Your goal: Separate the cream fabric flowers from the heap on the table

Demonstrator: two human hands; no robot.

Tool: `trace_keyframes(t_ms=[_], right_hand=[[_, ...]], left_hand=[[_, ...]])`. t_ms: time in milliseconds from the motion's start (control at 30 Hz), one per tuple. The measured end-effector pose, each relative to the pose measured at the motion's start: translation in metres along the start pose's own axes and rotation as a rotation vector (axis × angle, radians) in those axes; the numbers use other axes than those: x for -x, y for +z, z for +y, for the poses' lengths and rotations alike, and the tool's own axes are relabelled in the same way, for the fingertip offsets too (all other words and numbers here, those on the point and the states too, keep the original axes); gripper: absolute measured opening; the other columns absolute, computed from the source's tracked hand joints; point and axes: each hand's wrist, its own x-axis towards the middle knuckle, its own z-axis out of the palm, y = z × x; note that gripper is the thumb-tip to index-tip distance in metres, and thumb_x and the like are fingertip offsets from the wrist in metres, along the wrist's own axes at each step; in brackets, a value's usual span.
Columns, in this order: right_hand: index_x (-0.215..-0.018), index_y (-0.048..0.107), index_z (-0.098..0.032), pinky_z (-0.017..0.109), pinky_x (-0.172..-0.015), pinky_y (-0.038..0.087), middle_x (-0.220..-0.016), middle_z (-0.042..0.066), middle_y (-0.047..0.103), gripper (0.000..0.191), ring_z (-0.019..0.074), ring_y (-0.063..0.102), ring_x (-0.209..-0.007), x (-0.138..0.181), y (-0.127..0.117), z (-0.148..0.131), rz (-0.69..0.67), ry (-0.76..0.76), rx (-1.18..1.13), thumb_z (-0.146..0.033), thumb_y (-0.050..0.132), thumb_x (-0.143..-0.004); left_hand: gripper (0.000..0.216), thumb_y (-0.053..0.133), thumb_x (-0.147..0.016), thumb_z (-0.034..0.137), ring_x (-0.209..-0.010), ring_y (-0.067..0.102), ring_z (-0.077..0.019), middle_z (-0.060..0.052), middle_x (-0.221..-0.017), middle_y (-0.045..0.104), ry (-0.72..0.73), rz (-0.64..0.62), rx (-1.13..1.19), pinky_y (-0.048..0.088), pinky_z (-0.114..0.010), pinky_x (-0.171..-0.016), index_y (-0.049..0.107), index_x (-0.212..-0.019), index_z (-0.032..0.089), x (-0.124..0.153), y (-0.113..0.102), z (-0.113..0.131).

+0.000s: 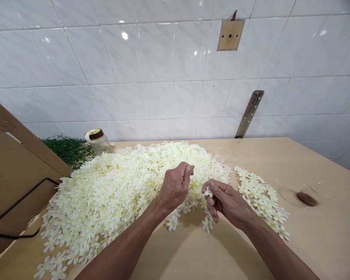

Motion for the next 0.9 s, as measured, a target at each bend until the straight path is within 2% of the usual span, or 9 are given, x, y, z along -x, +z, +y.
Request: trace_keyframes(t_ms=[100, 200, 300, 367, 467, 533, 600, 667, 900], right_hand=[[-0.097, 0.067, -0.02, 0.026, -0.044, 0.05, -0.072, 0.001, 0.064, 0.037, 0.011, 0.057, -0.047, -0.0001, -0.0012, 0.001, -0.008, 0.006, -0.009, -0.055, 0.063, -0.088], [-0.101, 0.072, -0.019, 0.025, -0.05, 0.052, -0.076, 0.004, 0.066, 0.034, 0.0127, 0.06, -0.058, -0.0005, -0.002, -0.0002, 0.001, 0.006, -0.025, -0.049, 0.07, -0.086], [-0.1, 0.076, -0.019, 0.029, -0.059, 0.055, -0.085, 0.007, 0.069, 0.029, 0.016, 0.063, -0.072, -0.0017, -0.0022, -0.0005, 0.026, -0.025, -0.035, -0.042, 0.075, -0.082], [-0.103, 0.076, -0.021, 0.033, -0.07, 0.057, -0.097, 0.008, 0.071, 0.03, 0.0175, 0.065, -0.078, -0.0031, -0.0029, 0.0004, 0.043, -0.047, -0.037, -0.04, 0.079, -0.079], [-0.11, 0.074, -0.023, 0.04, -0.086, 0.055, -0.106, 0.008, 0.072, 0.038, 0.0203, 0.068, -0.088, -0.005, -0.0047, 0.0024, 0.056, -0.069, -0.026, -0.038, 0.082, -0.076], [-0.111, 0.074, -0.022, 0.042, -0.091, 0.053, -0.106, 0.008, 0.072, 0.041, 0.022, 0.068, -0.093, -0.0057, -0.006, 0.0034, 0.062, -0.064, -0.005, -0.038, 0.083, -0.074], [-0.112, 0.073, -0.021, 0.042, -0.091, 0.052, -0.101, 0.008, 0.073, 0.043, 0.022, 0.069, -0.09, -0.0056, -0.0068, 0.004, 0.057, -0.051, 0.026, -0.037, 0.084, -0.074], [-0.113, 0.073, -0.021, 0.041, -0.089, 0.052, -0.095, 0.006, 0.073, 0.042, 0.0205, 0.07, -0.084, -0.005, -0.0068, 0.0043, 0.043, -0.042, 0.067, -0.036, 0.084, -0.075], [-0.098, 0.075, -0.018, 0.037, -0.074, 0.053, -0.075, 0.003, 0.071, 0.032, 0.0185, 0.067, -0.069, -0.0017, -0.002, 0.0025, 0.008, -0.037, 0.162, -0.038, 0.083, -0.075]], left_hand=[[0.039, 0.037, -0.101, 0.041, -0.046, 0.035, -0.0083, 0.005, -0.053, 0.04, 0.018, 0.006, -0.046, 0.028, -0.023, -0.05, 0.059, -0.079, 0.018, -0.0004, -0.0009, 0.0015], [0.04, 0.04, -0.1, 0.043, -0.047, 0.036, -0.0084, 0.004, -0.054, 0.043, 0.025, 0.0, -0.026, 0.029, -0.022, -0.051, 0.062, -0.078, 0.018, -0.001, -0.003, 0.0026], [0.037, 0.041, -0.099, 0.042, -0.05, 0.042, -0.0086, 0.002, -0.06, 0.051, -0.011, -0.031, 0.056, 0.034, -0.021, -0.051, 0.067, -0.089, 0.018, -0.0019, -0.0047, 0.0016], [0.034, 0.042, -0.099, 0.04, -0.051, 0.049, -0.0082, 0.0, -0.072, 0.058, -0.07, -0.072, 0.16, 0.039, -0.021, -0.051, 0.068, -0.098, 0.018, -0.0028, -0.0044, -0.0008], [0.03, 0.045, -0.097, 0.038, -0.053, 0.058, -0.008, -0.005, -0.09, 0.064, -0.163, -0.106, 0.323, 0.047, -0.021, -0.051, 0.064, -0.109, 0.018, -0.0043, -0.002, -0.005], [0.032, 0.046, -0.096, 0.038, -0.055, 0.061, -0.009, -0.006, -0.095, 0.065, -0.191, -0.105, 0.38, 0.051, -0.022, -0.052, 0.059, -0.117, 0.018, -0.0053, -0.0006, -0.0064], [0.037, 0.046, -0.096, 0.039, -0.055, 0.063, -0.0099, -0.006, -0.094, 0.065, -0.193, -0.106, 0.402, 0.054, -0.023, -0.052, 0.052, -0.126, 0.019, -0.0059, -0.0003, -0.0062], [0.037, 0.045, -0.097, 0.04, -0.054, 0.062, -0.01, -0.004, -0.09, 0.064, -0.179, -0.103, 0.405, 0.053, -0.023, -0.05, 0.048, -0.127, 0.019, -0.0059, -0.001, -0.005], [0.027, 0.043, -0.099, 0.041, -0.051, 0.06, -0.0097, 0.0, -0.073, 0.062, -0.058, -0.088, 0.277, 0.046, -0.02, -0.049, 0.056, -0.105, 0.018, -0.002, -0.0037, -0.0011]])
